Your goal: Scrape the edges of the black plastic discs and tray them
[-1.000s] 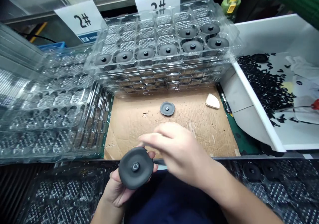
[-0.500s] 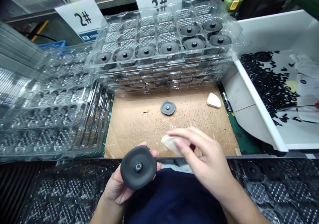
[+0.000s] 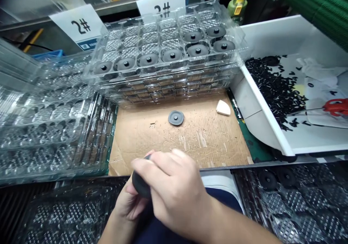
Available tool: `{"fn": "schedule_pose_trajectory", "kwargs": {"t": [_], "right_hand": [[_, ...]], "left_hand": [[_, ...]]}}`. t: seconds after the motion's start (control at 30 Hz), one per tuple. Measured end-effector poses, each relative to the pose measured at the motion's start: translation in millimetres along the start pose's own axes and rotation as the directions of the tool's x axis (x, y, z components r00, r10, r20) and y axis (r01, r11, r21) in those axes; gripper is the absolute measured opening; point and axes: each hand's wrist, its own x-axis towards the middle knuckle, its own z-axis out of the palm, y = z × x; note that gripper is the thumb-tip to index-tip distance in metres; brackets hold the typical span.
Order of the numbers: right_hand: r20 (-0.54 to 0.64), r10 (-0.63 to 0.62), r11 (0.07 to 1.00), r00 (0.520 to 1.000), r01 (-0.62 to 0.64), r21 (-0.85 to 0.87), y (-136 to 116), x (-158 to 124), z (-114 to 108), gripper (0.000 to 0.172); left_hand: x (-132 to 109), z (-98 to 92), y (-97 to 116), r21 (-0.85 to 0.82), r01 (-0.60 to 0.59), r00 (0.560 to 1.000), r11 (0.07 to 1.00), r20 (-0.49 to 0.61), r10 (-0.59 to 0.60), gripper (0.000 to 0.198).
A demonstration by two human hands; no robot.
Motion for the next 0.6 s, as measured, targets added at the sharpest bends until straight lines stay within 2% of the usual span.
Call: {"fn": "schedule_pose_trajectory", "kwargs": {"t": [0.07, 0.13, 0.2, 0.27, 0.33, 0.4, 0.47, 0.5, 0.57, 0.6], "right_hand": [[0.051, 0.112, 0.994, 0.992, -0.113, 0.010, -2.6, -7.9, -4.6, 0.025], [0.222, 0.154, 0.956, 0.963, -0.202, 0.213, 0.0, -17.1, -11.0, 0.020], [0.320, 0.190, 0.843, 0.928, -0.321, 0.432, 7.4, -26.1, -15.8, 0.016], [0.267, 0.324, 0.769, 0.908, -0.417, 0.485, 16.3, -32.8, -17.8, 0.015], [0.132, 0.471, 0.772, 0.872, -0.479, 0.417, 21.2, -35.0, -18.0, 0.018], [0.023, 0.513, 0.804, 0.858, -0.490, 0.337, 18.9, -31.5, -17.3, 0.024], [-0.061, 0.437, 0.878, 0.897, -0.411, 0.245, 10.3, -23.6, -14.6, 0.028], [-0.085, 0.341, 0.928, 0.936, -0.320, 0.190, 5.1, -19.0, -12.4, 0.030], [-0.067, 0.109, 0.991, 0.992, -0.103, 0.091, -3.6, -10.7, -6.9, 0.031], [-0.022, 0.019, 0.997, 1.000, -0.018, 0.071, -6.4, -7.5, -4.2, 0.029]], "left_hand": [[0.4, 1.7, 1.0, -0.060, -0.074, 0.997, 0.995, -0.009, 0.073, 0.064], [-0.2, 3.4, 3.6, -0.108, -0.115, 0.993, 0.987, 0.007, 0.116, 0.059], [-1.6, 6.8, 7.1, -0.111, -0.114, 0.993, 0.987, 0.026, 0.117, 0.051], [-2.7, 11.5, 9.7, -0.106, -0.124, 0.991, 0.987, 0.029, 0.128, 0.049], [-3.0, 15.4, 9.8, -0.107, -0.145, 0.988, 0.984, 0.036, 0.149, 0.050], [-2.9, 17.1, 7.5, -0.110, -0.150, 0.987, 0.982, 0.048, 0.156, 0.053], [-3.1, 16.6, 4.2, -0.087, -0.152, 0.988, 0.985, 0.027, 0.155, 0.058], [-3.3, 15.9, 2.9, -0.070, -0.149, 0.989, 0.986, 0.004, 0.149, 0.060], [-4.1, 13.5, 1.7, -0.041, -0.134, 0.990, 0.990, -0.043, 0.133, 0.057], [-4.5, 12.0, 1.9, -0.036, -0.131, 0.990, 0.991, -0.049, 0.129, 0.053]]}}
